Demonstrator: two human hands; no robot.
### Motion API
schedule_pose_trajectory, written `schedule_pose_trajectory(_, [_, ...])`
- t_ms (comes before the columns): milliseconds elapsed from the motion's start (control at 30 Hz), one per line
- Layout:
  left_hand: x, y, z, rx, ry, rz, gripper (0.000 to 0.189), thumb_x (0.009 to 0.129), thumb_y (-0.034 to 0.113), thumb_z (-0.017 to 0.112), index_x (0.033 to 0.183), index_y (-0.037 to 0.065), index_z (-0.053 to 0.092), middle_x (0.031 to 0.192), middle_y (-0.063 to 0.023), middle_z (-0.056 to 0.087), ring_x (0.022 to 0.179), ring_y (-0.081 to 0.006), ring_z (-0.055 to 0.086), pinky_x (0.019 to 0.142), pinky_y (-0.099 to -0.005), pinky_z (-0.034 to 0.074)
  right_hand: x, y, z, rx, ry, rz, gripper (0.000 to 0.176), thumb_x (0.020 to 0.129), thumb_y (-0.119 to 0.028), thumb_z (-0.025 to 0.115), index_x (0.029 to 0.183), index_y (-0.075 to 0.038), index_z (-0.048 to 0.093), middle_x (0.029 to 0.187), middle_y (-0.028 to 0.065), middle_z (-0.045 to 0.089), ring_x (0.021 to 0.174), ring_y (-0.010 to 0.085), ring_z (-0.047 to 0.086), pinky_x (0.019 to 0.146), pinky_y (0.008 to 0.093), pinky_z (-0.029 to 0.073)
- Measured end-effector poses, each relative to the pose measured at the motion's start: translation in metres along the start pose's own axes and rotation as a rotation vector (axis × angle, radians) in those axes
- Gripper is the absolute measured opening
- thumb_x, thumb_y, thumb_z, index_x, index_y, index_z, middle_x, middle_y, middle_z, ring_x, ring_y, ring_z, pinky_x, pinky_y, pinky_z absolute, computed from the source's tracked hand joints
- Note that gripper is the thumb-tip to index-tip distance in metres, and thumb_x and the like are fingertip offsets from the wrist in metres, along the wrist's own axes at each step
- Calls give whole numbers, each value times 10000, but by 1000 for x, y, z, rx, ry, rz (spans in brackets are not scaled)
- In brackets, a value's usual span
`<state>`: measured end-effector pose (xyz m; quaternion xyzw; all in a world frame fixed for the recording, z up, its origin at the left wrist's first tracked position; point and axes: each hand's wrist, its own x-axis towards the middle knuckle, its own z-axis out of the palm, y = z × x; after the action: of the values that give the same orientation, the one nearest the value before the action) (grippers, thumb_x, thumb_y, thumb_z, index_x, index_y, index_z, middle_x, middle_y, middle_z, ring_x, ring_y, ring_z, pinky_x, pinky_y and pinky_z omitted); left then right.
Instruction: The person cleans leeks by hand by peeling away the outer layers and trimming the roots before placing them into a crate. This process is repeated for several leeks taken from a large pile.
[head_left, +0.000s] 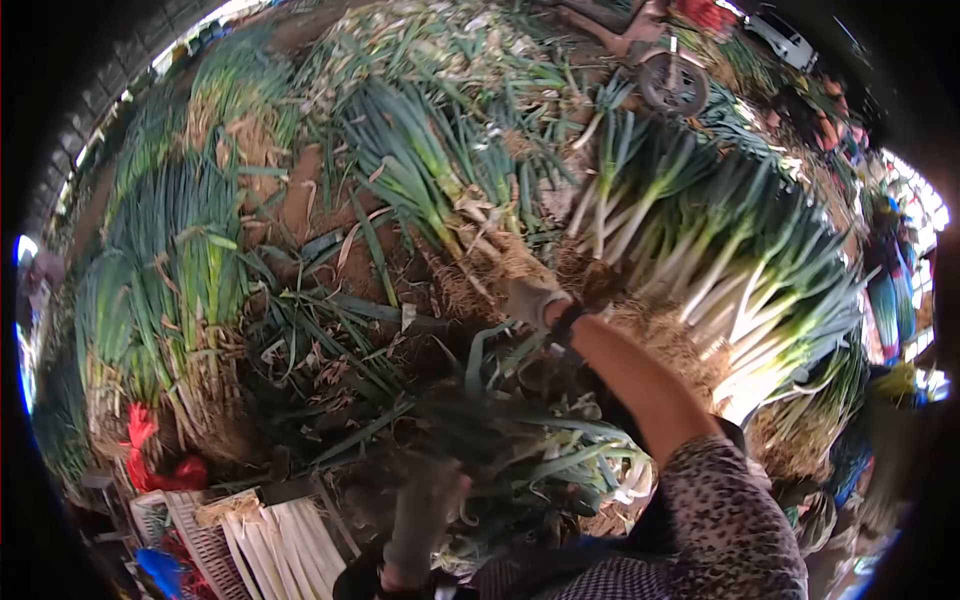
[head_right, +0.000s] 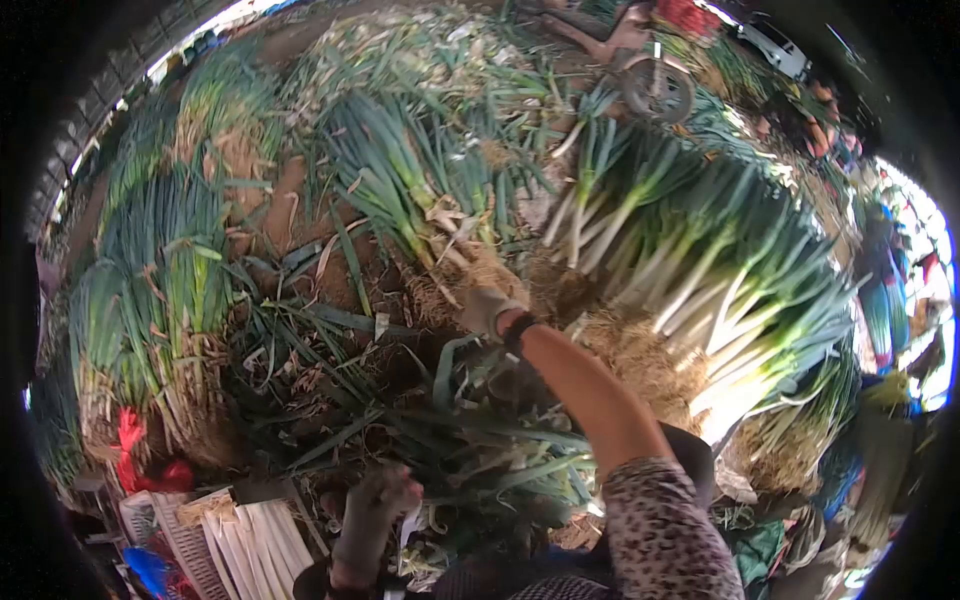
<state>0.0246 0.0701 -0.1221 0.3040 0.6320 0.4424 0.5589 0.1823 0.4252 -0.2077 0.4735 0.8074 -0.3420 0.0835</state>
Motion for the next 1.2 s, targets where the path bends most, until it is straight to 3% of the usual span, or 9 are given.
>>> schedule_pose_trajectory(367, [-35, 17, -47, -276, 101, -180, 368, 937, 20, 602, 1295, -34, 537, 1163, -94, 638, 1043, -158, 604, 916, -289, 481, 148, 17, 125, -337, 104, 405, 470, 884, -364, 607, 1156, 19, 617, 1106, 219, 662, 975, 311, 675, 726, 437, 568])
schedule_pose_trajectory(500, [-35, 14, -43, -213, 76, -135, 382, 933, -4, 585, 1311, -13, 534, 1139, -88, 642, 1007, -156, 616, 853, -268, 499, 69, -36, 113, 95, -39, 215, 303, 893, -320, 609, 1047, -67, 671, 910, 126, 677, 780, 237, 647, 720, 430, 533])
schedule_pose_trajectory(600, [-27, 17, -37, -116, 44, -63, 302, 929, 21, 586, 1225, -32, 556, 1034, -80, 638, 915, -138, 608, 785, -261, 498, -24, -27, 157, 187, -180, -318, 337, 890, -347, 628, 990, -26, 658, 803, 126, 627, 718, 230, 606, 623, 400, 524])
schedule_pose_trajectory(700, [-24, 33, -21, -165, 44, 39, 227, 932, 57, 599, 1118, -70, 583, 890, -65, 639, 808, -111, 593, 713, -238, 485, -111, -27, 207, 114, -499, -203, 347, 874, -344, 648, 959, -8, 669, 785, 115, 630, 751, 222, 617, 571, 390, 513])
schedule_pose_trajectory(833, [-24, 11, -12, -181, 80, 99, 238, 942, 108, 600, 1127, -41, 591, 932, -60, 639, 861, -111, 590, 725, -256, 489, -193, -86, 178, 374, -377, 83, 371, 875, -359, 653, 988, -9, 694, 834, 123, 666, 831, 235, 648, 685, 409, 521])
schedule_pose_trajectory(967, [-6, 10, -26, -469, 165, -25, 324, 971, 280, 570, 1179, 30, 579, 948, -26, 605, 878, -136, 577, 798, -311, 486, -290, -123, 110, 280, -184, -399, 465, 891, -372, 637, 1202, -27, 609, 936, 148, 687, 805, 271, 668, 761, 398, 521])
schedule_pose_trajectory(1000, [-3, 12, -34, -555, 183, -57, 354, 977, 328, 560, 1196, 50, 573, 951, -17, 594, 879, -144, 574, 820, -329, 484, -313, -149, 71, 235, -480, -83, 528, 893, -394, 633, 1271, -34, 552, 1013, 155, 687, 907, 270, 657, 841, 392, 499])
schedule_pose_trajectory(1100, [13, 17, -67, -831, 92, 115, 417, 960, 383, 576, 1250, 85, 544, 1008, -22, 594, 919, -177, 580, 842, -417, 491, -346, -123, 78, 189, -344, -429, 533, 896, -395, 634, 1267, -22, 547, 1062, 163, 676, 976, 273, 640, 900, 388, 471])
schedule_pose_trajectory(1200, [11, 28, -75, -932, 148, 107, 363, 940, 278, 623, 1238, 79, 560, 1059, -26, 621, 971, -194, 596, 837, -415, 499, -340, -127, 90, 79, -641, -97, 499, 882, -363, 662, 1255, -45, 571, 1091, 170, 660, 985, 254, 631, 853, 376, 481])
